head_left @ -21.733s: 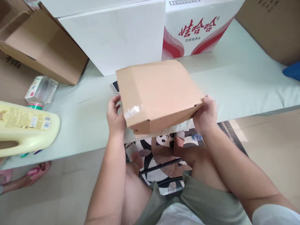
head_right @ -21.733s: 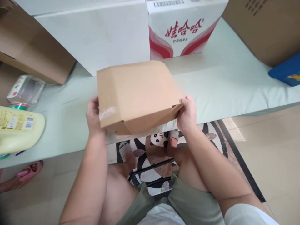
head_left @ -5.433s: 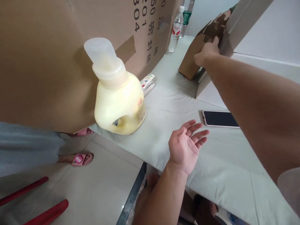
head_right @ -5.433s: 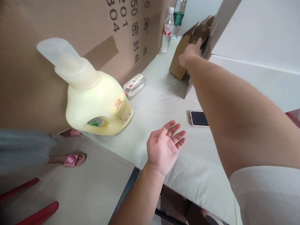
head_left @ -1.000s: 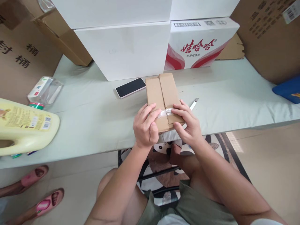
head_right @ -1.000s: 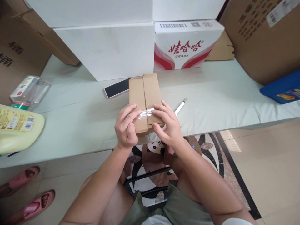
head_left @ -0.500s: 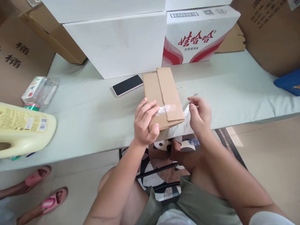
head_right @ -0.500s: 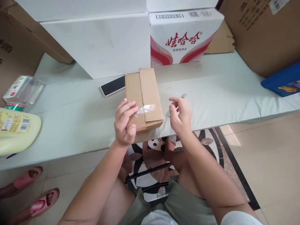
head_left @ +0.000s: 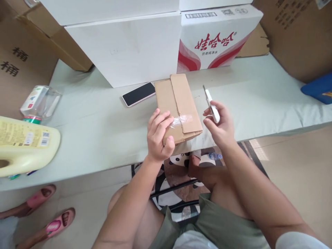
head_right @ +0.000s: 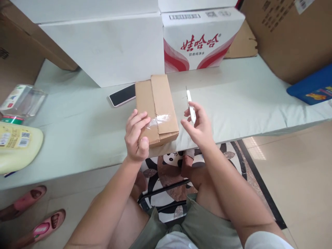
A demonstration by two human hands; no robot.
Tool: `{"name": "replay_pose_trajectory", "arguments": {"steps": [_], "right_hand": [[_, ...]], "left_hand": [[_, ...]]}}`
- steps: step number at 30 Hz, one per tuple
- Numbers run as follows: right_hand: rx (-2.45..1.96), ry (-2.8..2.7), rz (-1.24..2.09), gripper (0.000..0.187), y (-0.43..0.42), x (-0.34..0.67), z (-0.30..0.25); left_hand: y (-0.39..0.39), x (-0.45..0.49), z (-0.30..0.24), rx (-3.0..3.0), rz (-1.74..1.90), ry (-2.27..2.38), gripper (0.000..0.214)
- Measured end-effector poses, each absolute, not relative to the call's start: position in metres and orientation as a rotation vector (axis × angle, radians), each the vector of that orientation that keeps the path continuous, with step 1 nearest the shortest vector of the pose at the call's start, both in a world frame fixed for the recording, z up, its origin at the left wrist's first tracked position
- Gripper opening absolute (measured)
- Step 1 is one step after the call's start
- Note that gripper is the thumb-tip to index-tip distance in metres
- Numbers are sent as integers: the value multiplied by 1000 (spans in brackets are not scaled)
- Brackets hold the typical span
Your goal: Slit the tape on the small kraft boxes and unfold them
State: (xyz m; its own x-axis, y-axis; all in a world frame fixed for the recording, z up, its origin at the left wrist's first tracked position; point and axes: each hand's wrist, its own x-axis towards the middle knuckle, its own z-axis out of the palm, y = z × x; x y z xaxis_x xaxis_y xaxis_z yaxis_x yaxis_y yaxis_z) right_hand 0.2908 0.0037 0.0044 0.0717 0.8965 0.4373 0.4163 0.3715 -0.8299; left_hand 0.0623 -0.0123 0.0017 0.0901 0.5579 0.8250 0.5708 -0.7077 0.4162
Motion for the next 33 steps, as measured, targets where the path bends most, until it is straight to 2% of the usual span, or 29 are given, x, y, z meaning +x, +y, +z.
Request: {"name": "replay_pose_trajectory", "arguments": {"steps": [2, 5, 8, 11, 21, 25, 33], "right_hand": [[-1113, -1536, 349, 38, -9, 284, 16], [-924, -1491, 110, 9, -28, 273, 35], [-808, -1598, -3, 11, -44, 263, 53], [-888, -1776, -79, 15, -54, 260, 63], [-776, -1913, -43, 15, -58, 260, 62], [-804, -1897, -66, 22, -59, 258, 62], [-957, -1952, -85, 21, -64, 253, 70]], "left_hand": [[-16, 69, 1, -2264, -1733, -1239, 42], [-23, 81, 1, -2209, -1697, -1336, 43], [-28, 90, 2, -2217, -1644, -1398, 45], [-30, 92, 3, -2212, -1657, -1394, 45], [-28, 90, 3, -2194, -1627, -1392, 45], [-28, 88, 3, -2207, -1629, -1382, 45], [-28, 91, 4, -2219, -1631, -1370, 45]]}}
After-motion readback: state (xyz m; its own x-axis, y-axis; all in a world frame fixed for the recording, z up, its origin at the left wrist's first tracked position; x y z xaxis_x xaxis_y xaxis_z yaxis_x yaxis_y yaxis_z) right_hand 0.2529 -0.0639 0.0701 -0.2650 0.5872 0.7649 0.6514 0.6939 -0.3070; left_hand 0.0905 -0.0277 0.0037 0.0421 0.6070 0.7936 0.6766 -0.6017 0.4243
